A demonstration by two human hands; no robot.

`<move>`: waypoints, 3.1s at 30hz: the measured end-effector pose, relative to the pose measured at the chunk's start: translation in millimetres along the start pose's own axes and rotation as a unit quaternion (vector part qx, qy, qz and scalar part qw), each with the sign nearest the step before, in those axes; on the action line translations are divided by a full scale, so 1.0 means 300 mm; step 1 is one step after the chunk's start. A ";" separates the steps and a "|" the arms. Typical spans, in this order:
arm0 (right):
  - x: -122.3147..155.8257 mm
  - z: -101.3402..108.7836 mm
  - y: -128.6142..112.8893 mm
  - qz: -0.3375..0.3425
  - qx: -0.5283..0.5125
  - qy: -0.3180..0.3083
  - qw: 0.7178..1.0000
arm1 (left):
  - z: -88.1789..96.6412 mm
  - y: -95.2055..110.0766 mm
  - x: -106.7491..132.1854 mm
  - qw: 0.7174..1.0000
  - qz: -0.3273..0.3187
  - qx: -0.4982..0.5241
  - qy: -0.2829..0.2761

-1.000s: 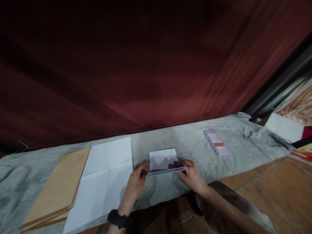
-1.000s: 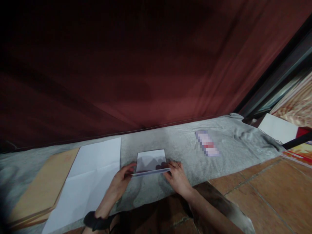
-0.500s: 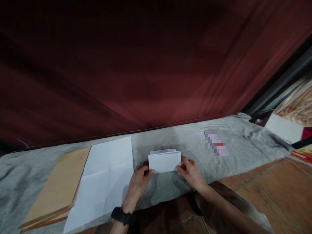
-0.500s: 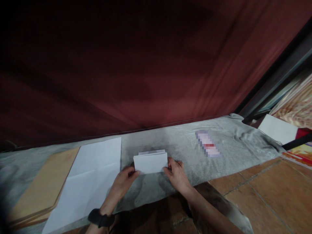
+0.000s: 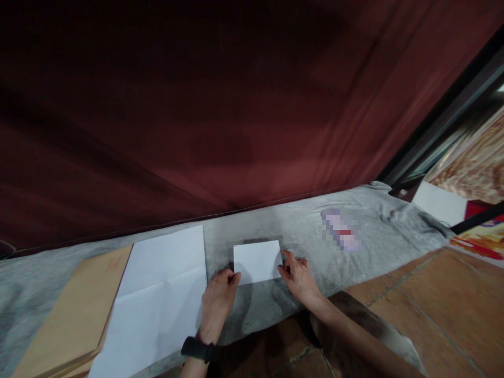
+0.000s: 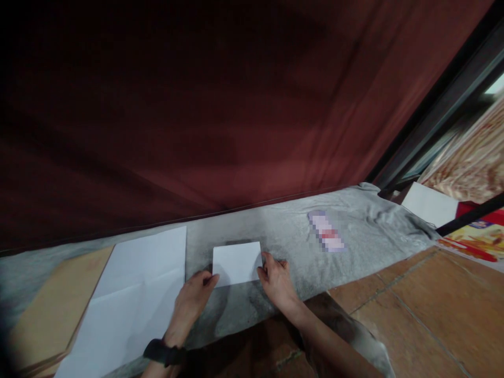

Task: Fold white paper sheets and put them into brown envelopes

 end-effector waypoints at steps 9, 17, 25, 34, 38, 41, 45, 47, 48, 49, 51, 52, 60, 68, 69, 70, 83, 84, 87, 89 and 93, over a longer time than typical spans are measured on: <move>-0.014 -0.015 0.000 -0.030 0.038 -0.035 0.998 | -0.011 0.014 0.005 0.991 0.026 -0.130 -0.016; -0.022 -0.010 -0.013 -0.048 0.060 -0.048 0.996 | -0.014 0.027 0.005 0.984 0.028 -0.175 -0.023; -0.026 -0.004 -0.030 -0.061 0.078 -0.081 0.992 | -0.014 0.029 0.000 0.982 0.017 -0.190 -0.019; -0.032 -0.009 -0.027 -0.078 0.070 -0.122 0.987 | -0.017 0.027 -0.004 0.982 0.012 -0.187 -0.018; -0.035 -0.006 -0.028 -0.079 0.079 -0.126 0.986 | -0.025 0.024 -0.006 0.981 0.009 -0.193 -0.026; -0.035 -0.007 -0.030 -0.079 0.091 -0.132 0.984 | -0.025 0.029 -0.005 0.979 0.002 -0.201 -0.021; -0.036 -0.009 -0.030 -0.076 0.096 -0.126 0.985 | -0.019 0.035 -0.001 0.977 0.012 -0.213 -0.017; -0.038 -0.005 -0.026 -0.079 0.100 -0.114 0.985 | -0.017 0.037 0.003 0.977 0.018 -0.214 -0.016; -0.040 -0.001 -0.022 -0.085 0.102 -0.108 0.985 | -0.017 0.040 0.006 0.977 0.018 -0.211 -0.017; -0.041 0.002 -0.017 -0.092 0.102 -0.104 0.985 | -0.018 0.043 0.009 0.978 0.016 -0.206 -0.018; -0.044 0.006 -0.006 -0.106 0.096 -0.101 0.985 | -0.020 0.048 0.014 0.980 0.014 -0.195 -0.017; -0.046 0.008 -0.001 -0.112 0.090 -0.101 0.984 | -0.019 0.050 0.017 0.981 0.014 -0.191 -0.012; -0.055 -0.002 0.056 -0.136 0.027 -0.077 0.987 | 0.003 0.059 0.028 0.995 0.022 -0.102 0.005; -0.067 -0.012 0.077 -0.099 -0.044 -0.025 0.994 | -0.040 0.002 0.003 0.968 0.053 0.236 -0.074; -0.069 -0.012 0.076 -0.097 -0.048 -0.018 0.994 | -0.048 -0.006 -0.002 0.961 0.058 0.259 -0.080; -0.071 -0.012 0.076 -0.096 -0.055 -0.012 0.994 | -0.053 -0.012 -0.006 0.956 0.063 0.276 -0.082; -0.069 -0.023 0.096 -0.162 -0.221 0.028 0.961 | -0.065 -0.033 -0.023 0.924 0.037 0.374 -0.069; -0.069 -0.030 0.094 -0.178 -0.263 0.033 0.948 | -0.062 -0.030 -0.018 0.917 0.033 0.392 -0.072; -0.063 -0.059 0.077 -0.233 -0.410 0.039 0.881 | -0.056 -0.014 0.002 0.888 0.027 0.449 -0.098; -0.058 -0.070 0.059 -0.257 -0.474 0.027 0.841 | -0.056 0.005 0.018 0.874 0.014 0.468 -0.134; -0.056 -0.078 0.033 -0.267 -0.521 -0.017 0.810 | -0.047 0.029 0.044 0.846 -0.006 0.498 -0.189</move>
Point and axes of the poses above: each hand's wrist, its own x-axis away from the middle knuckle, its own z-axis out of the back of the hand, y = z × x, the point moved 8 cm from there along -x, towards the middle knuckle, and after that the axes turned 12 degrees about z, right-handed, at the moved point
